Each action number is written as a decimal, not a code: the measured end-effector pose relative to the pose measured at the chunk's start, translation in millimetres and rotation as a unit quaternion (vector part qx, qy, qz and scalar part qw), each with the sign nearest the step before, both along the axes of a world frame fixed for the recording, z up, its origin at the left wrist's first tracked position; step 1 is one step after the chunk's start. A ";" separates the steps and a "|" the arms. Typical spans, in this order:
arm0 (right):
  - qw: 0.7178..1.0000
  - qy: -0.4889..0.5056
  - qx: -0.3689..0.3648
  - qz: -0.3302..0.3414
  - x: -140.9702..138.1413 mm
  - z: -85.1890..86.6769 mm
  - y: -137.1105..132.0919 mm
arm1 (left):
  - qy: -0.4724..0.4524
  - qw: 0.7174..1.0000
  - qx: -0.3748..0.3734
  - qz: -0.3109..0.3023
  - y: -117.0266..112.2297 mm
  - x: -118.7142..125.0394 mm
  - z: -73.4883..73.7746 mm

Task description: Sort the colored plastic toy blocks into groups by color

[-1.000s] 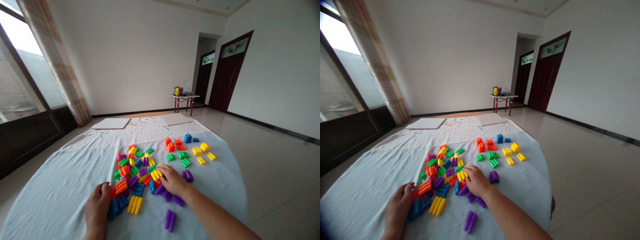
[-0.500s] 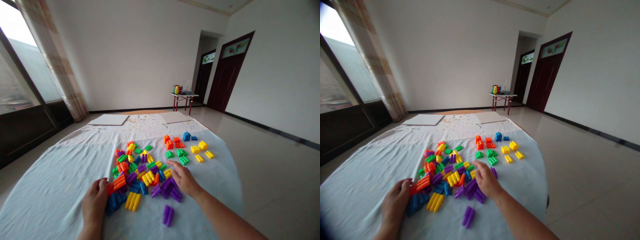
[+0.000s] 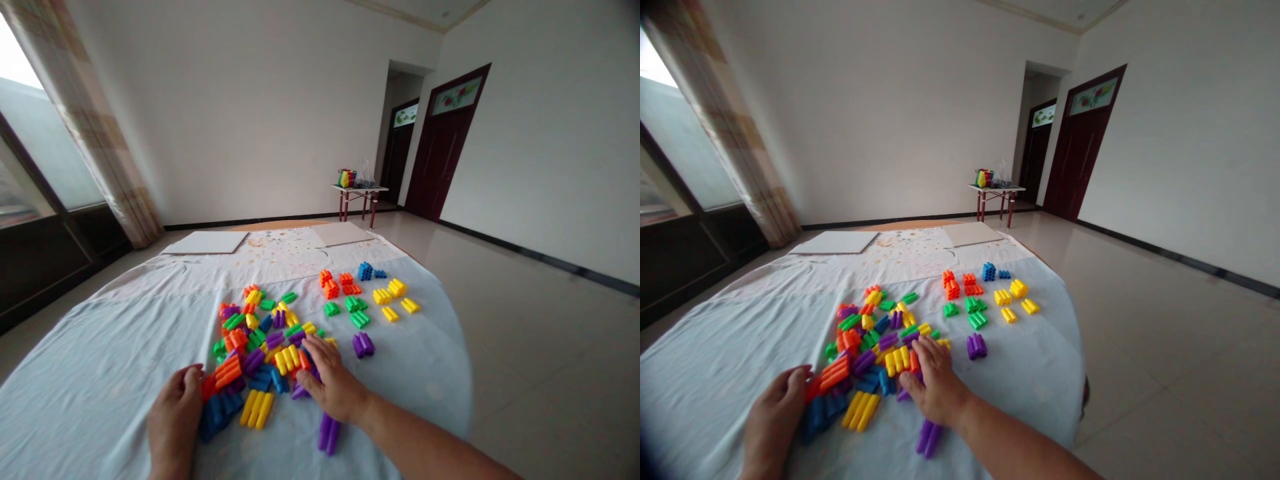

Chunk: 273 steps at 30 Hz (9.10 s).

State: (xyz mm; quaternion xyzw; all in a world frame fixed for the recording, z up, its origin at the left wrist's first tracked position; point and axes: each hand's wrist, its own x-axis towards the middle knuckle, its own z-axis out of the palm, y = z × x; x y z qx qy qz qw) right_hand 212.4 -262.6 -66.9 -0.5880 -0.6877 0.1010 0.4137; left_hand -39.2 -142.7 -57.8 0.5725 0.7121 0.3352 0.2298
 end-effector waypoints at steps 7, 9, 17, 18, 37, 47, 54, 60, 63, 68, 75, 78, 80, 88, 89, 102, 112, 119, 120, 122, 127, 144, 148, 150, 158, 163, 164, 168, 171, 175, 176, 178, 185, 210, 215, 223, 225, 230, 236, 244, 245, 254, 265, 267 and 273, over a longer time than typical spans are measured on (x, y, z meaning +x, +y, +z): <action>0.986 0.167 -0.025 -0.007 24.9 18.1 10.8 | -0.008 1.000 0.013 -0.001 0.5 -0.5 -3.1; 0.987 0.156 -0.004 -0.030 31.9 10.0 11.9 | -0.013 1.000 0.012 -0.002 -1.1 0.7 -1.5; 0.994 0.074 0.029 -0.072 11.6 -32.5 23.2 | -0.017 1.000 0.005 0.003 -2.9 2.2 1.4; 0.994 0.074 0.029 -0.068 6.2 -32.4 26.2 | -0.016 1.000 0.006 0.000 -2.3 1.5 0.6; 0.991 0.118 -0.019 -0.057 18.2 5.7 -2.5 | -0.019 0.999 0.031 -0.002 -1.4 3.3 0.1; 0.991 0.099 -0.091 -0.027 11.7 6.5 -17.2 | -0.022 0.999 0.031 -0.015 0.5 1.7 -2.7; 0.993 0.083 -0.061 -0.055 12.7 3.0 -3.7 | -0.029 0.999 0.017 -0.017 1.4 1.1 -0.9; 0.990 0.086 -0.022 -0.106 16.2 -2.7 -2.2 | -0.036 0.999 0.037 -0.016 -1.0 2.0 0.4; 0.992 0.068 -0.017 -0.104 8.6 0.5 0.3 | -0.037 0.998 0.041 -0.015 -1.5 2.2 0.1; 0.996 0.043 -0.041 -0.068 -4.6 7.7 0.8 | -0.026 0.999 0.022 -0.016 2.4 -2.0 -4.9; 0.992 0.112 -0.019 -0.051 -25.3 3.7 -9.9 | 0.025 0.999 0.012 -0.020 7.4 -5.2 -6.5; 0.989 0.140 -0.026 -0.030 -31.2 4.8 -12.9 | 0.022 0.999 0.008 -0.021 7.0 -4.9 -5.3; 0.989 0.143 -0.029 -0.019 -27.9 8.2 -13.4 | 0.015 1.000 0.005 -0.021 6.6 -5.0 -4.7; 0.998 0.016 -0.056 0.022 17.0 14.2 -18.3 | -0.005 1.000 0.018 -0.019 4.0 -3.1 -4.2; 0.998 0.008 -0.059 0.025 21.2 14.3 -20.7 | -0.007 1.000 0.023 -0.019 3.8 -3.1 -4.7; 0.994 -0.020 -0.089 -0.057 131.4 23.6 -33.7 | -0.007 1.000 0.005 -0.016 11.8 -7.6 -13.0; 0.962 -0.153 -0.221 0.052 130.7 27.2 -5.9 | -0.023 1.000 -0.010 -0.011 8.6 -6.7 -5.8; 0.957 -0.171 -0.230 0.049 139.9 33.9 -6.5 | -0.019 1.000 -0.013 -0.011 11.5 -8.4 -8.1; 0.956 -0.172 -0.232 0.047 142.4 35.2 -7.3 | -0.019 1.000 -0.013 -0.012 11.3 -7.8 -7.4; 0.956 -0.173 -0.235 0.037 148.6 36.8 -8.6 | -0.020 1.000 -0.010 -0.013 10.1 -6.1 -5.2; 0.950 -0.184 -0.253 0.024 163.5 35.0 -9.8 | -0.019 1.000 -0.013 -0.008 6.7 -3.6 -0.7; 0.972 -0.130 -0.167 0.102 82.6 46.8 -12.3 | -0.006 1.000 0.006 -0.015 9.8 -4.8 -8.2; 0.971 -0.142 -0.162 0.101 49.8 29.4 -1.0 | -0.009 1.000 0.009 -0.015 8.3 -5.3 -6.4; 0.968 -0.160 -0.162 0.104 45.9 27.0 1.7 | -0.011 1.000 0.012 -0.015 7.3 -5.2 -5.1; 0.959 -0.209 -0.188 0.024 100.4 48.3 -4.2 | -0.014 1.000 0.011 -0.014 9.1 -6.2 -9.4; 0.948 -0.233 -0.218 0.004 116.2 47.0 -4.9 | -0.014 0.999 0.025 -0.017 9.6 -5.4 -9.4; 0.944 -0.242 -0.223 0.004 115.6 46.3 -4.6 | -0.013 0.999 0.027 -0.016 8.9 -4.9 -9.0; 0.940 -0.257 -0.226 -0.003 105.5 50.1 -8.2 | -0.013 0.999 0.029 -0.016 5.0 -2.4 -7.6; 0.964 -0.202 -0.173 0.014 87.0 56.2 -20.9 | -0.010 0.999 0.039 -0.012 2.8 -1.0 -6.7; 0.960 -0.130 -0.210 0.132 50.3 49.5 -45.6 | -0.009 0.999 0.043 -0.011 1.3 -0.1 -5.3; 0.953 -0.131 -0.231 0.147 41.8 45.3 -49.9 | -0.011 0.999 0.045 -0.012 1.0 0.1 -4.9; 0.944 -0.139 -0.259 0.150 27.9 37.6 -53.4 | -0.012 0.999 0.049 -0.012 0.6 0.4 -4.6; 0.947 -0.112 -0.251 0.164 -4.2 31.7 -24.2 | -0.017 0.998 0.058 -0.018 0.9 -0.1 -5.3; 0.994 -0.001 -0.064 0.088 -22.8 3.7 -4.0 | -0.049 0.997 0.055 -0.023 -1.5 0.0 -5.5; 0.998 0.039 -0.019 0.041 -13.2 6.6 -5.1 | -0.049 0.998 0.042 -0.021 0.4 -1.2 -5.3; 1.000 0.012 0.012 -0.006 1.6 1.1 -2.7 | -0.029 0.999 0.029 -0.012 4.9 -3.5 -6.8; 0.999 -0.026 -0.017 0.013 4.0 -1.2 -3.7 | -0.032 0.999 0.034 -0.011 3.9 -3.8 -7.2; 0.995 -0.050 -0.066 0.053 10.7 2.1 -9.3 | -0.042 0.998 0.043 -0.008 0.0 -1.5 -6.6; 0.995 -0.035 -0.086 0.047 18.4 11.4 -12.3 | -0.040 0.998 0.048 -0.005 0.9 -0.1 -8.8; 0.991 -0.072 -0.099 0.057 29.4 17.4 -13.9 | -0.047 0.997 0.051 -0.014 6.7 -4.9 -15.3; 0.991 -0.083 -0.093 0.043 35.4 21.6 -14.6 | -0.046 0.998 0.049 -0.014 7.4 -5.2 -15.6; 0.939 -0.272 -0.199 -0.064 94.3 41.3 -14.1 | -0.028 0.999 0.020 -0.010 8.7 -4.9 -10.9; 0.970 -0.187 -0.152 -0.035 76.3 41.2 -10.6 | -0.048 0.998 0.044 -0.017 5.6 -3.4 -11.1; 0.983 -0.140 -0.122 0.003 62.7 45.4 -14.0 | -0.044 0.998 0.051 -0.018 4.8 -2.9 -10.2; 0.975 -0.081 -0.132 0.162 15.4 40.3 -16.9 | -0.048 0.997 0.057 -0.017 3.5 -2.2 -9.7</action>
